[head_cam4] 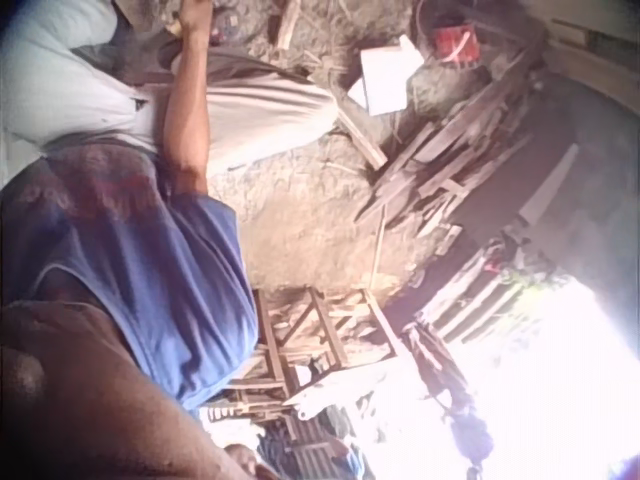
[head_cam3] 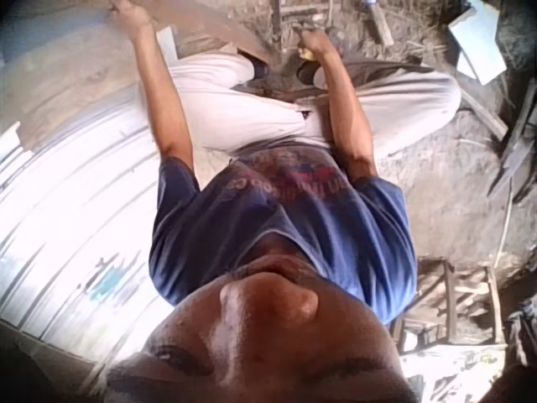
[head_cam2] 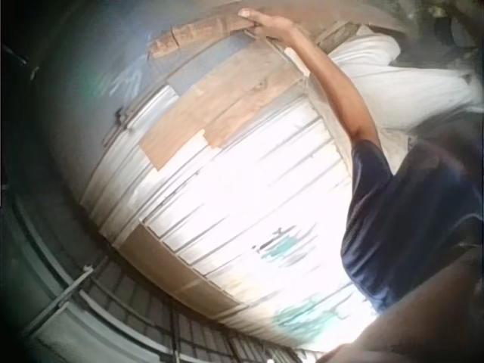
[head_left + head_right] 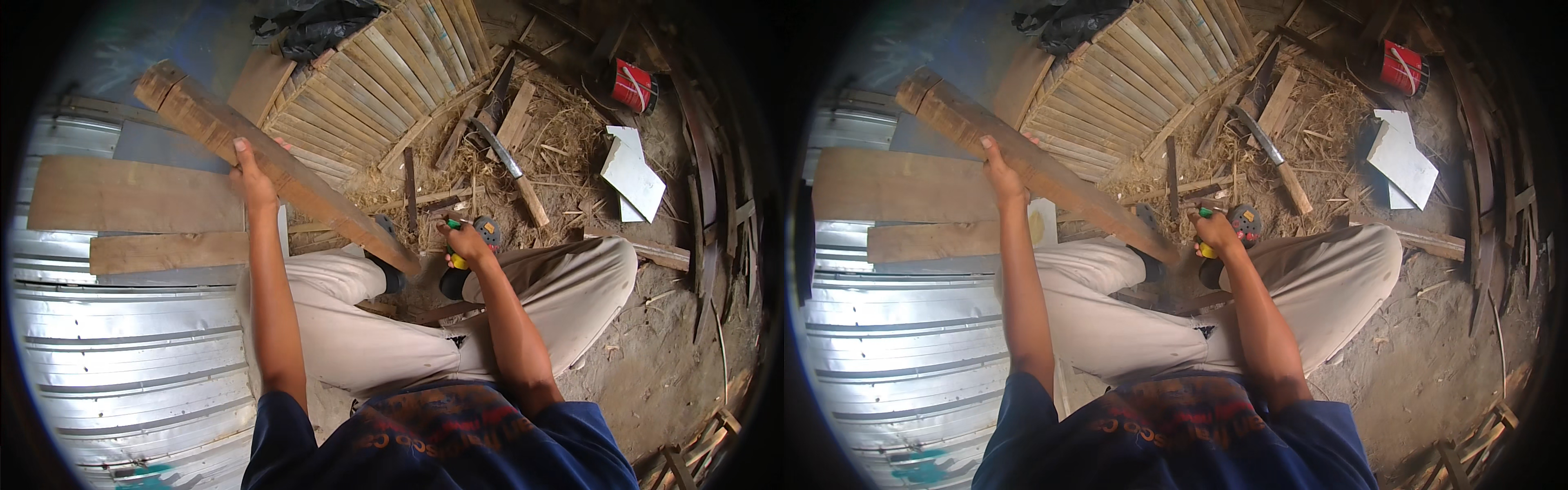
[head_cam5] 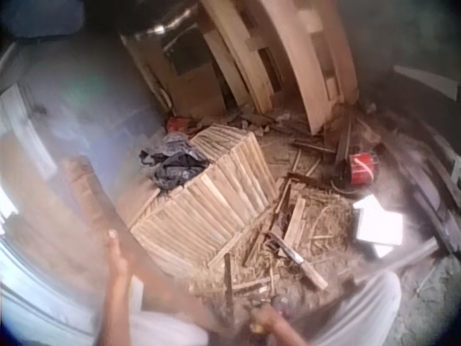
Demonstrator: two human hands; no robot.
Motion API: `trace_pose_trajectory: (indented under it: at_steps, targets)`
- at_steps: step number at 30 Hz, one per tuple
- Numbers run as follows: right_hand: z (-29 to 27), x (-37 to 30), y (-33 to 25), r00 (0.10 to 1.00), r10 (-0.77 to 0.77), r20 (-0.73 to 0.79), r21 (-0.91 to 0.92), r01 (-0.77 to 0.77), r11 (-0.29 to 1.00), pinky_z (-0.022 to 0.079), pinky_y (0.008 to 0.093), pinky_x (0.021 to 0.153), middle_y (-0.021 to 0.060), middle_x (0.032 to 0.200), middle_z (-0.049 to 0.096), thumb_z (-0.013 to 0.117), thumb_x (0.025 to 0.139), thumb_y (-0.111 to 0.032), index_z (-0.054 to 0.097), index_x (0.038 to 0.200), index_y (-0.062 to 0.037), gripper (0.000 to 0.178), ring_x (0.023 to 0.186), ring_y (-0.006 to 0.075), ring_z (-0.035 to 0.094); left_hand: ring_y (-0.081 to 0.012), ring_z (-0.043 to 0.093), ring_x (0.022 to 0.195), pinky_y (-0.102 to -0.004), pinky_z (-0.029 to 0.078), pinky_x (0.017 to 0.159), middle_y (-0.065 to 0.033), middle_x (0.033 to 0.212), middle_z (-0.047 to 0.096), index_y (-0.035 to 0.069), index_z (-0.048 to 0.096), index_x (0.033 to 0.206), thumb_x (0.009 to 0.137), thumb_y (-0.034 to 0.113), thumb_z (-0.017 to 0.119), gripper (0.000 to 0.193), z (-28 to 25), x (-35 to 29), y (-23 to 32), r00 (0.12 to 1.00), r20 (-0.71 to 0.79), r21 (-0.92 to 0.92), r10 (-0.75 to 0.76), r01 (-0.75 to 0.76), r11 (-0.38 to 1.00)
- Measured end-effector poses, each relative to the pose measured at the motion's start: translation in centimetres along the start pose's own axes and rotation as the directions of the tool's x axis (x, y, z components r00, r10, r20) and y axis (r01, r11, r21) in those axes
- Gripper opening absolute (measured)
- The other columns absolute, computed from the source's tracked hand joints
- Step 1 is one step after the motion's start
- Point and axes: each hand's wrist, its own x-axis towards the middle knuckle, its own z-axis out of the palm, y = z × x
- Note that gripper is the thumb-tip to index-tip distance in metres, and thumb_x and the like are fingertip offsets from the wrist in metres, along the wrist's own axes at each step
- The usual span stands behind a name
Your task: The person sits on the floor and uses a scraper to remove material from a rectangular wooden board. They flip the board and continue scraping, then set it aside and scrape a smaller wooden piece and a longer plank using the same tool.
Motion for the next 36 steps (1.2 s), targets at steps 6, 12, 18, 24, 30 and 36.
trace_pose_trajectory:
  at_steps: [6, 12, 18, 24, 30, 36]
  targets:
    - [-0.2, 0.4, 1.5, 0.998, 0.038, -0.048, 0.033, -0.036, 0.999, 0.05, 0.0375, 0.042, 0.013, 0.069, 0.058, 0.062, 0.099, -0.029, 0.057, 0.096, 0.0074, 0.037, 0.05, 0.0214, 0.06, -0.0266, 0.073, 0.078, -0.039, 0.06, 0.069, -0.0192, 0.089, 0.07, -0.009, 0.06, 0.113, 0.096, 0.069, 0.051, 0.08, 6.4, -0.9, -4.3, 0.956, 0.237, 0.152, -0.174, 0.141, 0.978]
    - [-0.3, 0.7, 2.4, 0.998, 0.028, -0.058, -0.037, -0.03, 0.999, 0.05, 0.036, 0.042, 0.0101, 0.071, 0.059, 0.062, 0.1, -0.035, 0.063, 0.112, 0.0031, 0.04, 0.049, 0.0189, 0.06, -0.0221, 0.073, 0.074, -0.0365, 0.059, 0.068, -0.0165, 0.084, 0.071, -0.004, 0.065, 0.107, 0.09, 0.072, 0.06, 0.078, 11.7, 0.3, -10.7, 0.891, 0.307, 0.169, -0.336, 0.296, 0.94]
    - [-0.8, 1.2, 2.6, 0.991, -0.007, -0.136, -0.103, -0.007, 0.995, 0.05, 0.0347, 0.042, 0.0094, 0.071, 0.06, 0.062, 0.101, -0.035, 0.063, 0.115, 0.0006, 0.038, 0.051, 0.0175, 0.06, -0.0224, 0.072, 0.087, -0.0404, 0.059, 0.08, -0.0152, 0.093, 0.068, -0.001, 0.051, 0.138, 0.084, 0.091, 0.036, 0.108, 16.3, 2.0, -16.6, 0.706, 0.52, 0.212, -0.481, 0.439, 0.873]
    - [-0.5, 2.0, 2.7, 0.972, 0.143, -0.186, -0.05, -0.155, 0.987, 0.051, 0.0362, 0.042, 0.0089, 0.068, 0.057, 0.061, 0.099, -0.03, 0.058, 0.113, -0.0028, 0.031, 0.048, 0.0188, 0.059, -0.026, 0.066, 0.108, -0.0462, 0.047, 0.102, -0.0192, 0.116, 0.067, 0.004, 0.04, 0.154, 0.084, 0.09, 0.037, 0.11, 19.7, -0.1, -24.7, 0.493, 0.616, 0.292, -0.614, 0.581, 0.759]
    - [-0.7, 2.5, 3.9, 0.954, 0.174, -0.243, -0.021, -0.185, 0.983, 0.051, 0.0362, 0.042, 0.008, 0.067, 0.057, 0.062, 0.099, -0.033, 0.057, 0.115, -0.0054, 0.032, 0.049, 0.0199, 0.06, -0.0366, 0.027, 0.151, -0.0538, 0.027, 0.121, -0.0176, 0.164, 0.029, 0.008, 0.035, 0.158, 0.088, 0.087, 0.033, 0.105, 20.9, -1.8, -31.2, 0.479, 0.54, 0.394, -0.692, 0.583, 0.711]
    - [-0.9, 4.3, 3.8, 0.942, 0.237, -0.239, -0.012, -0.247, 0.969, 0.048, 0.0348, 0.042, 0.0078, 0.067, 0.058, 0.063, 0.1, -0.036, 0.058, 0.116, -0.0071, 0.034, 0.049, 0.0183, 0.059, -0.0376, 0.025, 0.152, -0.0535, 0.025, 0.122, -0.0192, 0.165, 0.026, 0.012, 0.032, 0.159, 0.09, 0.085, 0.03, 0.1, 21.3, -2.4, -32.4, 0.485, 0.619, 0.317, -0.618, 0.566, 0.761]
